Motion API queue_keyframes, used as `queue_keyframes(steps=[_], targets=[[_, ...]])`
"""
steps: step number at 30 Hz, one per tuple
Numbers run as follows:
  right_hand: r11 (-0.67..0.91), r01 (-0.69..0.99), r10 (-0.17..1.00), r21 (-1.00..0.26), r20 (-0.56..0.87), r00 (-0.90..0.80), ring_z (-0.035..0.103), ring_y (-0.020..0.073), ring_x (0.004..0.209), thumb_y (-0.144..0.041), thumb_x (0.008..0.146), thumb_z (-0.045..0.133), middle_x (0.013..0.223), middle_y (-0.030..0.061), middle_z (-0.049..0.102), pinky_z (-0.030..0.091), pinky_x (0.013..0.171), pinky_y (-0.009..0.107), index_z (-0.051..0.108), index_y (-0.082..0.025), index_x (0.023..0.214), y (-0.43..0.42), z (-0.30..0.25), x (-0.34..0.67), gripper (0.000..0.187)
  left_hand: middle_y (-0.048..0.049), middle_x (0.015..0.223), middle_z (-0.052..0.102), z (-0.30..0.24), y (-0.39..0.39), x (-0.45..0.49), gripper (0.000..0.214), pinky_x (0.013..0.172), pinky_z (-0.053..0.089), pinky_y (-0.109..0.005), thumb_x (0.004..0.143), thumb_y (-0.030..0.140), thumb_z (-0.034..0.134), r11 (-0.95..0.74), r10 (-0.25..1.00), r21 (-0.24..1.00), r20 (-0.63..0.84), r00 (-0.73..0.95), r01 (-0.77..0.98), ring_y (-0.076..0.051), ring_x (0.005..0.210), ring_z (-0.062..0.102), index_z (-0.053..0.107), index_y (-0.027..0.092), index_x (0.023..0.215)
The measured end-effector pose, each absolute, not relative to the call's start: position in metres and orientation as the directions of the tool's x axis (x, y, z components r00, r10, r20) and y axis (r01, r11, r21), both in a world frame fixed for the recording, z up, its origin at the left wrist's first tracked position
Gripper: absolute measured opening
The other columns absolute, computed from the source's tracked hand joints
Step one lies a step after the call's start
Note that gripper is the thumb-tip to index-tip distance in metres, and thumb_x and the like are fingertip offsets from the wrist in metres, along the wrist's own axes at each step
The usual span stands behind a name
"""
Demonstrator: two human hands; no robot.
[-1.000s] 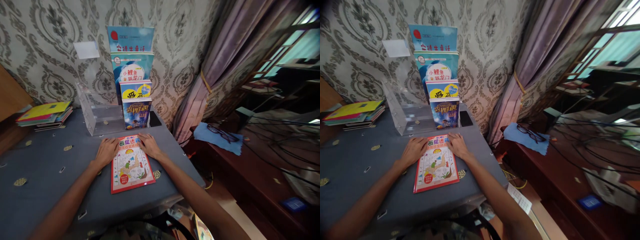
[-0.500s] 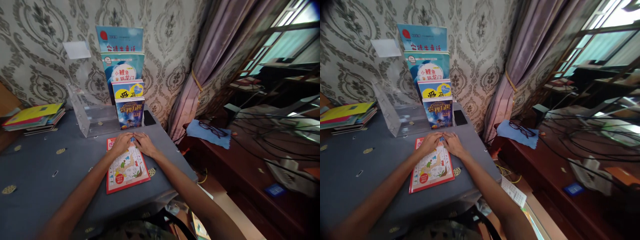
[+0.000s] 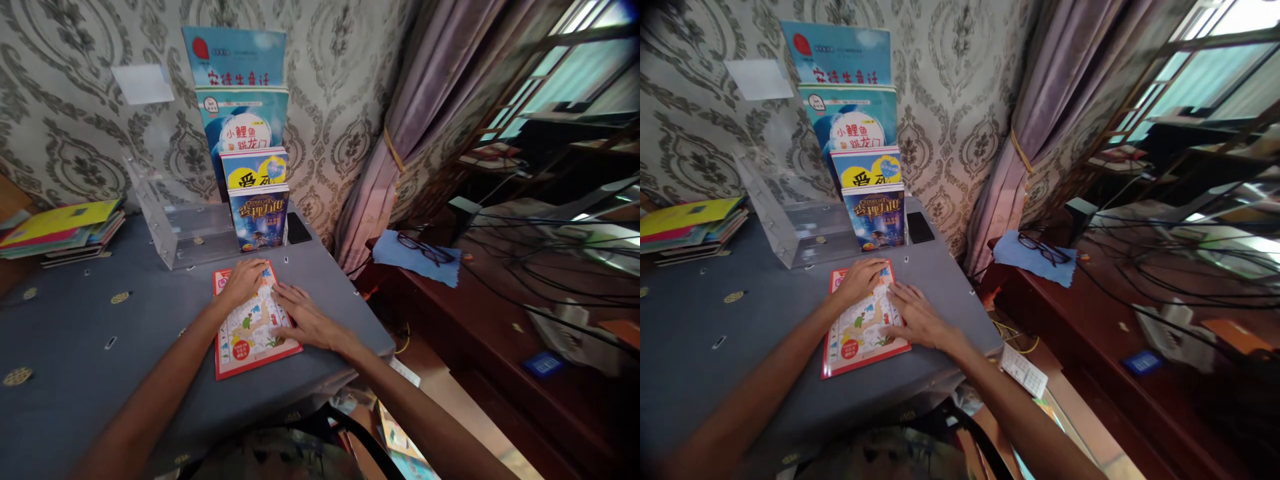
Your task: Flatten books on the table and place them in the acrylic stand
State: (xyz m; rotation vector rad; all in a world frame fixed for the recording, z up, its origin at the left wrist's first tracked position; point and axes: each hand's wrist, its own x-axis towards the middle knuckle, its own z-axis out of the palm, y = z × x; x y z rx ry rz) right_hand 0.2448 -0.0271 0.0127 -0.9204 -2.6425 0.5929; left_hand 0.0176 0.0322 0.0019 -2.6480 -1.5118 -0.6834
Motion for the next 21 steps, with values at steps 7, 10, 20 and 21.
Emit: queue_keyframes(steps=[7,10,20,21], targets=[[0.749,0.468,0.558,-0.469,0.066,-0.827,0.015,0.0315,0.153,-0.071,0.080,0.064,0.163,0.0210,0.022,0.016,0.124,0.052,0.022,-0.012,0.158,-0.057,0.008,0.265,0.107,-0.0095,0.127,0.068,-0.001,0.035,0.017,0.038,0.101,0.049,-0.043,0.091,0.011,0.047,-0.538,0.816,0.227,0.382,0.434,0.812,-0.024,0.117,0.063,0.068,0.018,0.122],[0.735,0.498,0.587,-0.460,0.064,-0.807,0.015,0.0303,0.153,-0.066,0.087,0.059,0.163,0.0193,0.022,0.019,0.124,0.051,0.026,-0.015,0.157,-0.056,0.009,0.260,0.093,-0.0090,0.126,0.069,-0.002,0.039,0.015,0.038,0.102,0.049,-0.043,0.091,0.012,0.046,-0.556,0.801,0.236,0.407,0.439,0.797,-0.023,0.116,0.063,0.069,0.019,0.121],[0.732,0.492,0.593,-0.470,0.086,-0.801,0.016,0.0303,0.153,-0.064,0.089,0.057,0.163,0.0202,0.024,0.020,0.124,0.050,0.030,-0.013,0.156,-0.033,0.015,0.246,0.088,-0.0093,0.126,0.069,-0.001,0.066,0.003,0.040,0.100,0.048,-0.044,0.090,0.013,0.045,-0.527,0.814,0.154,0.374,0.445,0.836,-0.024,0.117,0.062,0.069,0.020,0.120],[0.729,0.494,0.596,-0.474,0.084,-0.798,0.016,0.0304,0.153,-0.065,0.088,0.058,0.163,0.0199,0.024,0.020,0.124,0.050,0.030,-0.013,0.156,-0.032,0.015,0.247,0.089,-0.0094,0.126,0.069,-0.001,0.067,0.004,0.040,0.101,0.048,-0.044,0.089,0.012,0.045,-0.528,0.813,0.144,0.369,0.450,0.837,-0.024,0.117,0.062,0.069,0.020,0.120]])
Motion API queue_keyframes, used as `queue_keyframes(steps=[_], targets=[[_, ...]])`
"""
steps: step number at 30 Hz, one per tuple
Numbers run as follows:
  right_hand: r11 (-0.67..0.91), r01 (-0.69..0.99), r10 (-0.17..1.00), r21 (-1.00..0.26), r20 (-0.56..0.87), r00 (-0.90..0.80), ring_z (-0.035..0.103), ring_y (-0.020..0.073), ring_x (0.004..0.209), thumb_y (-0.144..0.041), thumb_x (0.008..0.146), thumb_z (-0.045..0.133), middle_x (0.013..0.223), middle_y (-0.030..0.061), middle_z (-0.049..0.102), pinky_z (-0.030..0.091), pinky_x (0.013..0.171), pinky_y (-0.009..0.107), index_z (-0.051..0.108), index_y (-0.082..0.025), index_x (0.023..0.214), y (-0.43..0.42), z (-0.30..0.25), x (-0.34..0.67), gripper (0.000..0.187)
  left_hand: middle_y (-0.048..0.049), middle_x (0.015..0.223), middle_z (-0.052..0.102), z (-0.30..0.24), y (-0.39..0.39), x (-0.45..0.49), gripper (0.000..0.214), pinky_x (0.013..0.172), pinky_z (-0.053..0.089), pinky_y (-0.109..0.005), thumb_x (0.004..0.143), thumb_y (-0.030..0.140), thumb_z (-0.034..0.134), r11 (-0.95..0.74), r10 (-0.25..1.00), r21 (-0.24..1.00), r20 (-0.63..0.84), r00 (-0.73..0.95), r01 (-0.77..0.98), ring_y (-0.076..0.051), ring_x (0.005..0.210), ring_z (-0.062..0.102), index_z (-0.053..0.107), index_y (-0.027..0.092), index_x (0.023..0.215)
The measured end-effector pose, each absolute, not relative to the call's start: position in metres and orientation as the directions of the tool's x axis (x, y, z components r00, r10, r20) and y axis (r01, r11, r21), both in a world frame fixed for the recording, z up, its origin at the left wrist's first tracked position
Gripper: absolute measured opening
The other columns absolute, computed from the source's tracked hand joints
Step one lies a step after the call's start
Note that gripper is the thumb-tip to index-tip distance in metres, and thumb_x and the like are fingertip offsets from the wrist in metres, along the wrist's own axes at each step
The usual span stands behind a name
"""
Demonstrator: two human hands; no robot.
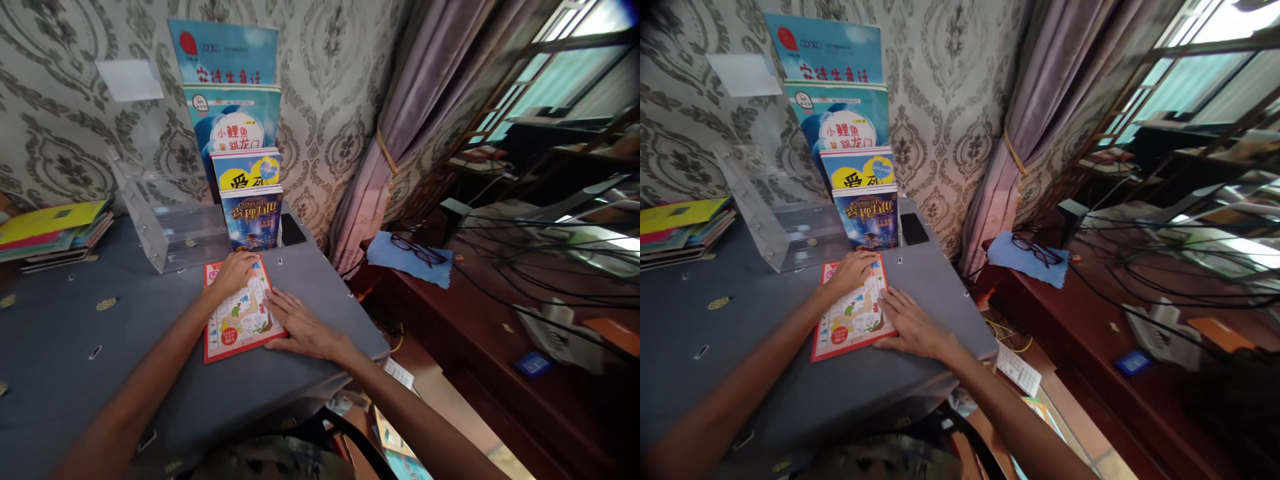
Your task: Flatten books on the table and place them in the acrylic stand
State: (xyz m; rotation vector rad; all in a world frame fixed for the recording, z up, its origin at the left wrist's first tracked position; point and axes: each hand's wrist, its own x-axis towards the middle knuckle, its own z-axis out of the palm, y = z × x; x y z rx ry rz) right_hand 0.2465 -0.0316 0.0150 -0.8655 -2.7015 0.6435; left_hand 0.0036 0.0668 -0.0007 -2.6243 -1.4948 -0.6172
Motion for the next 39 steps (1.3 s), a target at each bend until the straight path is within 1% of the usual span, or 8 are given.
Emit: queue_keyframes(steps=[4,9,14,18,23,29,34,39], targets=[[0.724,0.483,0.594,-0.494,0.089,-0.800,0.019,0.0303,0.152,-0.066,0.087,0.059,0.162,0.0193,0.027,0.020,0.123,0.050,0.034,-0.014,0.154,-0.026,0.015,0.247,0.089,-0.0116,0.128,0.068,0.002,0.065,0.007,0.041,0.103,0.046,-0.046,0.087,0.010,0.045,-0.524,0.817,0.097,0.336,0.468,0.846,-0.026,0.118,0.061,0.067,0.017,0.122],[0.704,0.520,0.656,-0.484,0.161,-0.738,0.033,0.0263,0.148,-0.052,0.100,0.045,0.158,0.0167,0.038,0.029,0.120,0.048,0.044,-0.015,0.149,-0.006,0.010,0.238,0.061,-0.0099,0.130,0.067,0.004,0.062,0.009,0.044,0.100,0.048,-0.042,0.088,0.009,0.044,-0.526,0.823,0.124,0.321,0.468,0.841,-0.025,0.117,0.061,0.065,0.019,0.126],[0.720,0.555,0.673,-0.416,0.225,-0.705,0.042,0.0267,0.143,-0.042,0.099,0.051,0.153,0.0183,0.045,0.034,0.117,0.045,0.050,-0.012,0.144,0.011,0.001,0.226,0.054,-0.0104,0.136,0.063,-0.001,0.060,0.007,0.039,0.104,0.046,-0.044,0.095,0.021,0.045,-0.523,0.825,0.161,0.342,0.450,0.837,-0.025,0.123,0.059,0.063,0.019,0.129],[0.724,0.563,0.674,-0.398,0.236,-0.700,0.042,0.0259,0.143,-0.040,0.099,0.050,0.153,0.0176,0.045,0.034,0.117,0.045,0.050,-0.012,0.145,0.010,0.000,0.224,0.053,-0.0102,0.137,0.063,-0.006,0.059,0.006,0.038,0.111,0.041,-0.045,0.097,0.027,0.045,-0.569,0.797,0.185,0.366,0.481,0.801,-0.023,0.129,0.056,0.063,0.018,0.129],[0.731,0.565,0.668,-0.382,0.232,-0.707,0.040,0.0257,0.144,-0.038,0.100,0.049,0.154,0.0182,0.043,0.033,0.118,0.044,0.049,-0.010,0.145,0.009,0.000,0.224,0.054,-0.0100,0.133,0.066,-0.006,0.047,0.008,0.037,0.112,0.041,-0.044,0.096,0.021,0.043,-0.628,0.761,0.210,0.368,0.535,0.750,-0.022,0.126,0.058,0.066,0.017,0.125],[0.734,0.571,0.669,-0.369,0.245,-0.701,0.039,0.0259,0.145,-0.037,0.099,0.049,0.153,0.0157,0.045,0.034,0.118,0.047,0.049,-0.014,0.145,0.011,-0.005,0.221,0.051,-0.0079,0.134,0.066,-0.004,0.035,0.011,0.039,0.111,0.041,-0.046,0.094,0.017,0.043,-0.620,0.773,0.257,0.360,0.522,0.741,-0.020,0.127,0.058,0.065,0.021,0.126],[0.736,0.540,0.662,-0.409,0.265,-0.701,0.040,0.0250,0.144,-0.031,0.100,0.046,0.152,0.0163,0.047,0.033,0.119,0.045,0.051,-0.011,0.143,0.002,-0.005,0.226,0.048,-0.0096,0.134,0.065,-0.003,0.035,0.010,0.038,0.110,0.041,-0.046,0.095,0.017,0.043,-0.635,0.762,0.258,0.365,0.535,0.729,-0.021,0.126,0.058,0.065,0.019,0.126],[0.746,0.498,0.648,-0.443,0.309,-0.696,0.047,0.0250,0.139,-0.025,0.101,0.042,0.147,0.0166,0.053,0.038,0.117,0.049,0.056,-0.012,0.139,-0.016,-0.006,0.237,0.043,-0.0072,0.134,0.066,-0.005,0.035,0.008,0.040,0.110,0.042,-0.046,0.095,0.016,0.042,-0.644,0.750,0.243,0.385,0.538,0.725,-0.020,0.127,0.057,0.064,0.021,0.128]])
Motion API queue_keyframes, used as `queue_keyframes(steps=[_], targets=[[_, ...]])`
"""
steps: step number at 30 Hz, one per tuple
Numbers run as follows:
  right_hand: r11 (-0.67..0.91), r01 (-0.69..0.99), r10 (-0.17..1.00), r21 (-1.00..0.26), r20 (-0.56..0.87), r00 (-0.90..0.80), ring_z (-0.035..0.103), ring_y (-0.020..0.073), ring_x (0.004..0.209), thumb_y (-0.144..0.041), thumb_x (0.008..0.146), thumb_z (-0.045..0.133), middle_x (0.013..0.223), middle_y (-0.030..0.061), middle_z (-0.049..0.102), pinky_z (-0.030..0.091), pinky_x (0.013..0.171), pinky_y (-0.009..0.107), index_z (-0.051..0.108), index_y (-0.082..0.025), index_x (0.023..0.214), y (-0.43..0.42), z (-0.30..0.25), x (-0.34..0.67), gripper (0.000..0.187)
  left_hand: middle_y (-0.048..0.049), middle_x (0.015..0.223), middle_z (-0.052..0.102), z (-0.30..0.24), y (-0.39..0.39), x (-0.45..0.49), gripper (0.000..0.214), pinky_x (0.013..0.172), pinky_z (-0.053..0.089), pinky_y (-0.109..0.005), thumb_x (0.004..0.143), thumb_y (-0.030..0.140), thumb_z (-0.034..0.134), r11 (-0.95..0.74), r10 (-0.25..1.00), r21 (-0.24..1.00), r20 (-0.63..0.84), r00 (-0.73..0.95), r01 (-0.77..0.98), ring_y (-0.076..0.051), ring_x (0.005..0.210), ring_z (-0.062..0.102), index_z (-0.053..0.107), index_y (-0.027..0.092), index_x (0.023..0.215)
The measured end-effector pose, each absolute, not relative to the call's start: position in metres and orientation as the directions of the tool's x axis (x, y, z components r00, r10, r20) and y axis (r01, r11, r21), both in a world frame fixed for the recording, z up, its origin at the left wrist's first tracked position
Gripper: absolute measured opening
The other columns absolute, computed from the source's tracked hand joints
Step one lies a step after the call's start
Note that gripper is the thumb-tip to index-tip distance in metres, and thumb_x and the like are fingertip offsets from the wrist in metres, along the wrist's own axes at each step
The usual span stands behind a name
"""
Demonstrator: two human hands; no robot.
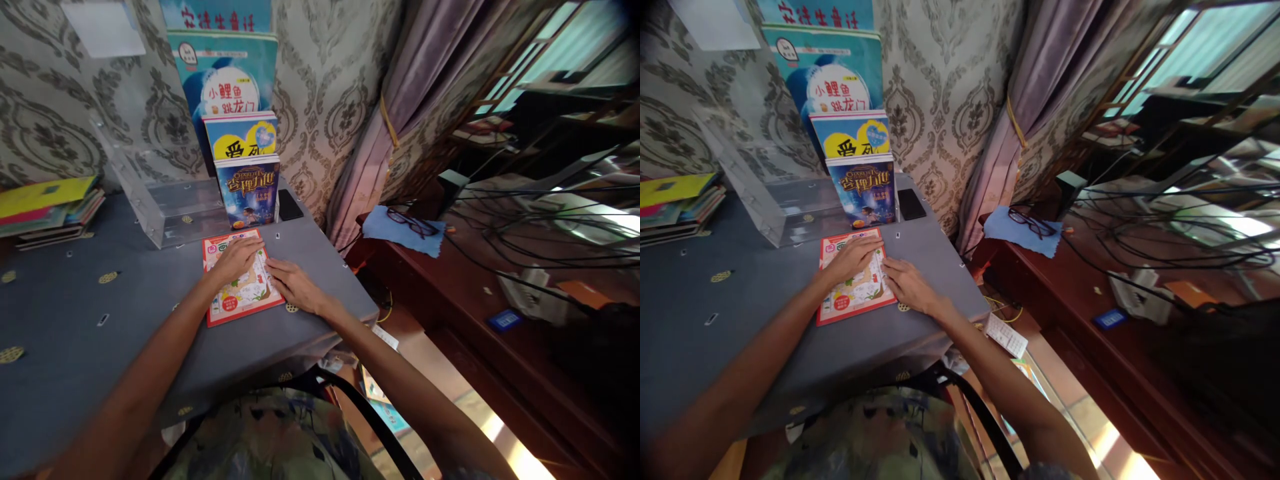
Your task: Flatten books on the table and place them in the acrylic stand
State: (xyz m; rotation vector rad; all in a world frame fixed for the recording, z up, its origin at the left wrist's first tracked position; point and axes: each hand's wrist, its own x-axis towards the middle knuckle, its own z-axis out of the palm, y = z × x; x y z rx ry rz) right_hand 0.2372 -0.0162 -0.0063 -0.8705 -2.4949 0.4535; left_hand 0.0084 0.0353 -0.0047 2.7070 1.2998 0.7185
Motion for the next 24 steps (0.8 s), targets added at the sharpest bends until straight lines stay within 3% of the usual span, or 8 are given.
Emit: queue_keyframes(steps=[8,13,24], targets=[[0.754,0.483,0.642,-0.446,0.341,-0.687,0.050,0.0243,0.137,-0.026,0.103,0.038,0.144,0.0158,0.056,0.042,0.115,0.049,0.058,-0.013,0.137,-0.052,0.001,0.250,0.041,-0.0071,0.133,0.066,-0.007,0.036,0.008,0.041,0.109,0.043,-0.048,0.094,0.014,0.042,-0.664,0.729,0.226,0.408,0.550,0.713,-0.020,0.126,0.058,0.064,0.021,0.128],[0.763,0.473,0.635,-0.440,0.370,-0.678,0.052,0.0248,0.135,-0.028,0.101,0.046,0.141,0.0148,0.059,0.044,0.114,0.048,0.060,-0.014,0.135,-0.068,0.000,0.257,0.039,-0.0084,0.132,0.067,-0.010,0.035,0.008,0.040,0.109,0.043,-0.047,0.094,0.013,0.043,-0.661,0.728,0.223,0.422,0.540,0.717,-0.021,0.125,0.059,0.064,0.020,0.127],[0.770,0.446,0.636,-0.457,0.496,-0.591,0.065,0.0213,0.119,-0.021,0.100,0.049,0.126,0.0079,0.071,0.055,0.103,0.041,0.072,-0.022,0.118,-0.075,-0.012,0.261,0.029,-0.0091,0.126,0.070,-0.005,0.028,0.011,0.037,0.105,0.048,-0.045,0.090,0.010,0.047,-0.658,0.725,0.213,0.436,0.533,0.722,-0.022,0.118,0.064,0.070,0.018,0.118]])
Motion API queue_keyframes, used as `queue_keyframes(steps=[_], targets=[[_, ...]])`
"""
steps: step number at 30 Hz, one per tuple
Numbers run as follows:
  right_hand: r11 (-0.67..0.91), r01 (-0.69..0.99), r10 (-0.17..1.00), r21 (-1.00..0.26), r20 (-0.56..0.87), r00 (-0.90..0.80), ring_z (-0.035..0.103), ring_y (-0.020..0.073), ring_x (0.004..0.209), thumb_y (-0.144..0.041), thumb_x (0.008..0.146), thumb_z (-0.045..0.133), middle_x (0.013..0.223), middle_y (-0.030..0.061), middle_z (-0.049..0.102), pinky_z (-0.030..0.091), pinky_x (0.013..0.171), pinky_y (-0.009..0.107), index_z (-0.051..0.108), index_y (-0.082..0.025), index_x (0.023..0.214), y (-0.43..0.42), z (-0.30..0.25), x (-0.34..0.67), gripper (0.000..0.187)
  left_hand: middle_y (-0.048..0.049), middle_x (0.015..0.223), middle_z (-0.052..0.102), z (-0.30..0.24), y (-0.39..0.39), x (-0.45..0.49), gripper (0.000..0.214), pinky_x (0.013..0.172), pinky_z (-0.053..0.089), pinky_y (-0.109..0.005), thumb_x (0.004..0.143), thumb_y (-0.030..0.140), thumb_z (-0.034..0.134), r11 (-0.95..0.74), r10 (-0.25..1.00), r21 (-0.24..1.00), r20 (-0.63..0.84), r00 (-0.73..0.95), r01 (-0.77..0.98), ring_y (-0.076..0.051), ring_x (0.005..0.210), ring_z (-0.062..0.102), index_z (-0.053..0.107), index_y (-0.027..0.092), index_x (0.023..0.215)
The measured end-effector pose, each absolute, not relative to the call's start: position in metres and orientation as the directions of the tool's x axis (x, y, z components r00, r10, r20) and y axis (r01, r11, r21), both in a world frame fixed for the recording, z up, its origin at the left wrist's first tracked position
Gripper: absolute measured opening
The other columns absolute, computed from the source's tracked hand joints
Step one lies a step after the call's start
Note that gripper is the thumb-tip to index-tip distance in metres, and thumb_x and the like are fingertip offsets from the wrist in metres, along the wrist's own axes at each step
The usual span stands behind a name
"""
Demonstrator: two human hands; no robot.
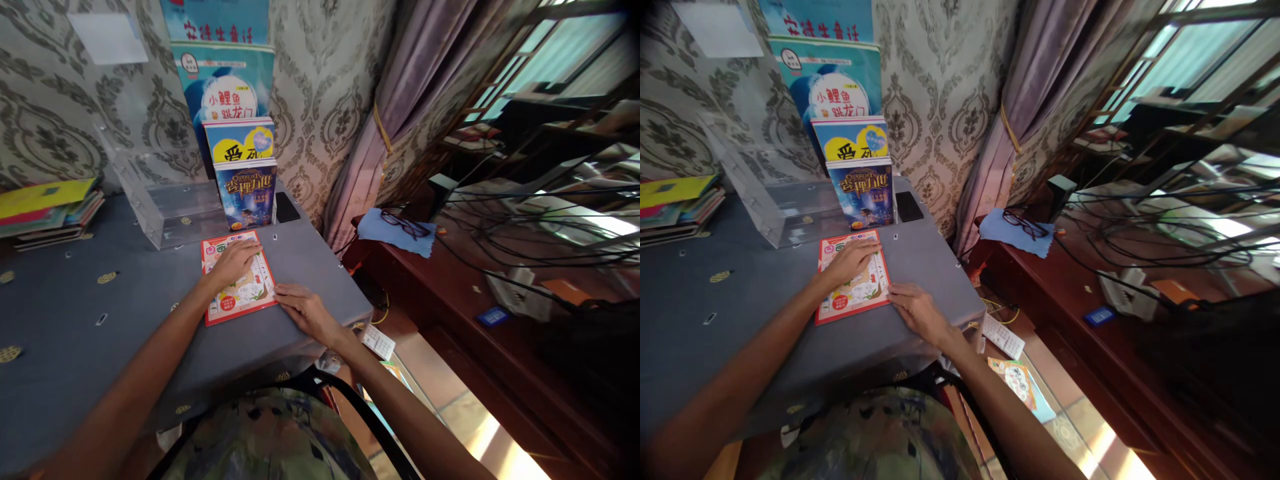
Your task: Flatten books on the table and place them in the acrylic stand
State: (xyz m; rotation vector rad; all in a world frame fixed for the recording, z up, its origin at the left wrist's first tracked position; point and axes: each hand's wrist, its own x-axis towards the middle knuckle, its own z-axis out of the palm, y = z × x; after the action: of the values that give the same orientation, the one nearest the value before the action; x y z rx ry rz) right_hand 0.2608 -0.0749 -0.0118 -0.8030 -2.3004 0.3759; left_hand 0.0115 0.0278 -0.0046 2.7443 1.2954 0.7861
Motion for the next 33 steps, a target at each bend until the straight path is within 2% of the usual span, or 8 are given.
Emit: queue_keyframes(steps=[9,14,24,33], targets=[[0.773,0.466,0.634,-0.431,0.492,-0.597,0.066,0.0217,0.117,-0.021,0.100,0.049,0.124,0.0081,0.071,0.056,0.101,0.042,0.072,-0.024,0.117,-0.076,-0.010,0.260,0.029,-0.0099,0.125,0.070,0.004,-0.023,0.021,0.036,0.103,0.049,-0.046,0.095,0.013,0.044,-0.767,0.634,0.229,0.411,0.654,0.599,-0.023,0.120,0.063,0.069,0.019,0.119],[0.785,0.476,0.619,-0.396,0.502,-0.604,0.067,0.0216,0.114,-0.021,0.101,0.049,0.123,0.0083,0.072,0.057,0.100,0.042,0.072,-0.023,0.117,-0.075,-0.013,0.259,0.029,-0.0108,0.131,0.067,0.004,-0.044,0.022,0.035,0.107,0.044,-0.048,0.097,0.018,0.045,-0.769,0.635,0.235,0.392,0.666,0.595,-0.023,0.126,0.058,0.066,0.022,0.125],[0.815,0.489,0.579,-0.311,0.465,-0.670,0.065,0.0230,0.119,-0.012,0.096,0.051,0.126,0.0118,0.070,0.056,0.101,0.041,0.070,-0.020,0.121,-0.063,-0.010,0.257,0.033,-0.0104,0.129,0.068,0.004,-0.034,0.020,0.035,0.105,0.046,-0.047,0.098,0.020,0.044,-0.758,0.647,0.237,0.392,0.654,0.608,-0.022,0.125,0.059,0.066,0.023,0.126],[0.807,0.507,0.589,-0.303,0.463,-0.662,0.066,0.0215,0.119,-0.012,0.096,0.050,0.127,0.0103,0.070,0.056,0.100,0.039,0.070,-0.021,0.121,-0.059,-0.012,0.257,0.034,-0.0114,0.127,0.069,0.005,-0.031,0.021,0.034,0.103,0.047,-0.047,0.098,0.019,0.043,-0.768,0.630,0.215,0.424,0.651,0.603,-0.022,0.122,0.061,0.067,0.021,0.123]])
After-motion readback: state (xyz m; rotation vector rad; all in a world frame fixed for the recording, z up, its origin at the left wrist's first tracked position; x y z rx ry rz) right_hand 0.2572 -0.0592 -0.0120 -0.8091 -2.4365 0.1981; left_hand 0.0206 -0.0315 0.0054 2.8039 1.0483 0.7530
